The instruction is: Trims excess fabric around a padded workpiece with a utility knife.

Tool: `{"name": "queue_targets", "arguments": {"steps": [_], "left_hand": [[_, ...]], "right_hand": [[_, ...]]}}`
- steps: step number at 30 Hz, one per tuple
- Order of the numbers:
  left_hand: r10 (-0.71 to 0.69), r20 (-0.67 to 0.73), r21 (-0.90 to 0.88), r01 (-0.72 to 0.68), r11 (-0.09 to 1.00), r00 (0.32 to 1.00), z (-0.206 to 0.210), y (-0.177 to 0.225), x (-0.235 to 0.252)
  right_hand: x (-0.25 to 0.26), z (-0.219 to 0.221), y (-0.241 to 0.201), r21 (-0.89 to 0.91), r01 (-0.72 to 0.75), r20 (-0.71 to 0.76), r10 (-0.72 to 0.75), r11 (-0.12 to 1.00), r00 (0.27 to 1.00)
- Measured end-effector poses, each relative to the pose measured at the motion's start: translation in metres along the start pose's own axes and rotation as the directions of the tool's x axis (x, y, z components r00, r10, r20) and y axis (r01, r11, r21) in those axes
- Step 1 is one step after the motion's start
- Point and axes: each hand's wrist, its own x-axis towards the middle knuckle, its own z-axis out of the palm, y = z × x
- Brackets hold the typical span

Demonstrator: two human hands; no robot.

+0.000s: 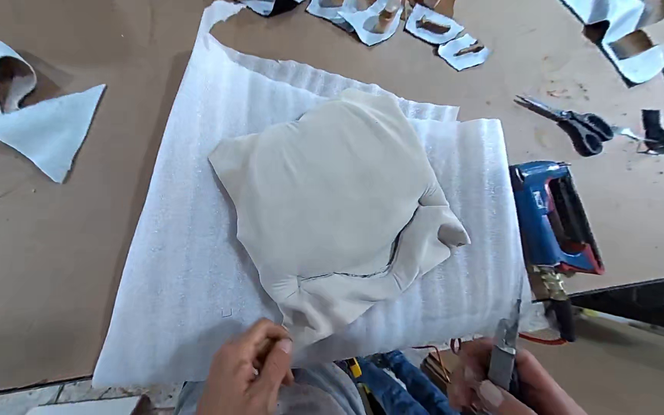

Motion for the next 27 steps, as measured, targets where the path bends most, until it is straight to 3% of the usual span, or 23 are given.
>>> {"name": "queue_targets", "arguments": {"steps": [2, 4, 7, 9, 12, 17, 21, 23, 24, 25, 27], "left_hand": [[0.108, -0.207, 0.037, -0.102, 0.994, 0.972, -0.008, 0.001, 0.011], [0.151, -0.384, 0.041, -0.146, 0.988, 0.911, -0.012, 0.004, 0.033], [-0.086, -0.493, -0.179, -0.004, 0.984, 0.866, -0.010, 0.021, 0.064], [-0.243, -0.499, -0.333, 0.075, 0.940, 0.832, -0.005, 0.034, 0.078], [-0.358, -0.457, -0.445, 0.140, 0.885, 0.814, -0.005, 0.051, 0.092], [-0.350, -0.223, -0.433, 0.229, 0.872, 0.910, -0.006, 0.082, 0.109], [-0.210, -0.229, -0.406, 0.102, 0.908, 0.951, 0.001, 0.112, 0.104], [0.001, -0.236, -0.310, -0.076, 0.948, 0.972, 0.007, 0.135, 0.089], [0.160, -0.245, -0.168, -0.205, 0.964, 0.956, 0.012, 0.148, 0.077], [0.347, -0.243, 0.032, -0.350, 0.936, 0.906, 0.020, 0.159, 0.064], [0.701, -0.138, 0.329, -0.635, 0.699, 0.700, 0.045, 0.173, 0.036]], "right_hand": [[0.015, 0.003, 0.007, -0.002, 0.007, -0.027, -0.007, 1.000, 1.000], [0.040, 0.002, 0.013, -0.111, 0.013, -0.195, -0.035, 0.994, 0.980], [0.094, -0.024, 0.025, -0.308, -0.057, -0.421, -0.082, 0.950, 0.903], [0.129, -0.033, 0.021, -0.373, -0.144, -0.385, -0.012, 0.916, 0.923], [0.161, -0.017, 0.018, -0.401, -0.171, -0.267, 0.064, 0.900, 0.962], [0.169, -0.009, 0.020, -0.257, -0.199, -0.380, 0.091, 0.946, 0.920], [0.162, -0.010, 0.010, 0.002, -0.223, -0.429, 0.202, 0.975, 0.881], [0.160, -0.008, 0.003, 0.202, -0.179, -0.448, 0.253, 0.963, 0.857], [0.161, -0.006, -0.002, 0.293, -0.133, -0.465, 0.263, 0.947, 0.845], [0.163, -0.003, -0.009, 0.374, -0.080, -0.474, 0.264, 0.924, 0.840], [0.165, 0.004, -0.024, 0.503, 0.039, -0.443, 0.219, 0.863, 0.869]]}}
